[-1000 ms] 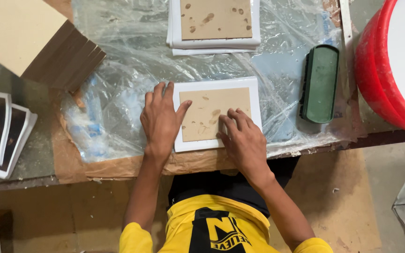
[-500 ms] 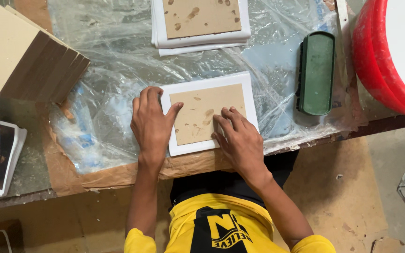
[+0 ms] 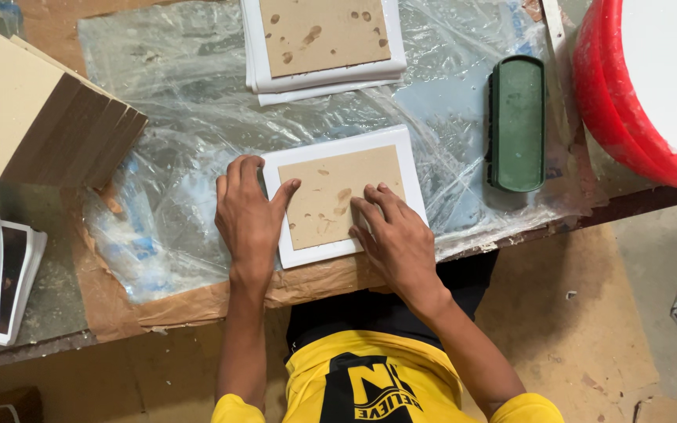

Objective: The person repeatedly places a small rectangular board onto a white sheet, flips it, and rubs its surface with a green sanding block. The person then flips the board back and repeats the process on the other side. This cycle is performed multiple times on the same board.

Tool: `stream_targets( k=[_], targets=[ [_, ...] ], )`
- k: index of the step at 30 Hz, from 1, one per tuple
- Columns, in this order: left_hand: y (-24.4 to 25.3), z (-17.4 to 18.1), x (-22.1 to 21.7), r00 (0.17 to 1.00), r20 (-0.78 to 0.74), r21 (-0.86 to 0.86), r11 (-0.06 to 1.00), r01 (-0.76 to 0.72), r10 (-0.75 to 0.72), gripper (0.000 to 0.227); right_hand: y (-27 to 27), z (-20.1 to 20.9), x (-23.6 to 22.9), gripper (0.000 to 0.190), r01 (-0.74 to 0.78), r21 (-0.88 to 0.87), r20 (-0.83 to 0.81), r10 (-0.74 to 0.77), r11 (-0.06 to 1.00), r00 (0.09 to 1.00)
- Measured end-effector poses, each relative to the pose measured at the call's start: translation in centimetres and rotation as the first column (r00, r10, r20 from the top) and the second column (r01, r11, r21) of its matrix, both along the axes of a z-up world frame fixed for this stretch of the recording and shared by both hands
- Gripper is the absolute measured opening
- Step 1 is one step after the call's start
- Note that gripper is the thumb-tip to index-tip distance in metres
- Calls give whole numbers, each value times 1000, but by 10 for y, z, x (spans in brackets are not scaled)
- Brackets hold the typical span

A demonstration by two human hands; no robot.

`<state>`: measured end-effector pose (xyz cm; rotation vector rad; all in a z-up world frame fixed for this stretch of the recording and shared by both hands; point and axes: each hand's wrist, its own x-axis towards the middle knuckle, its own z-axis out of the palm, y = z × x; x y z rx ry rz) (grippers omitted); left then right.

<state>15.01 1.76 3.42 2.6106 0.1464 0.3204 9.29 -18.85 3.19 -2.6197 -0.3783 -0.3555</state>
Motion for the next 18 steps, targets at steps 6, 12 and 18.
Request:
stream_targets(
  k=[6, 12, 18],
  targets=[
    [0, 0, -1, 1000, 20, -6, 1000, 5, -5, 55, 1, 0, 0, 38, -6, 17, 6, 6, 1000, 1000],
    [-1, 2, 0, 1000, -16, -12, 1000, -5, 5, 54, 1, 0, -1, 38, 0, 19, 4, 0, 1000, 1000],
    [-1, 1, 1, 1000, -6, -1, 1000, -7, 7, 54, 1, 0, -1, 38, -3, 42, 8, 3, 999, 1000]
  ],
)
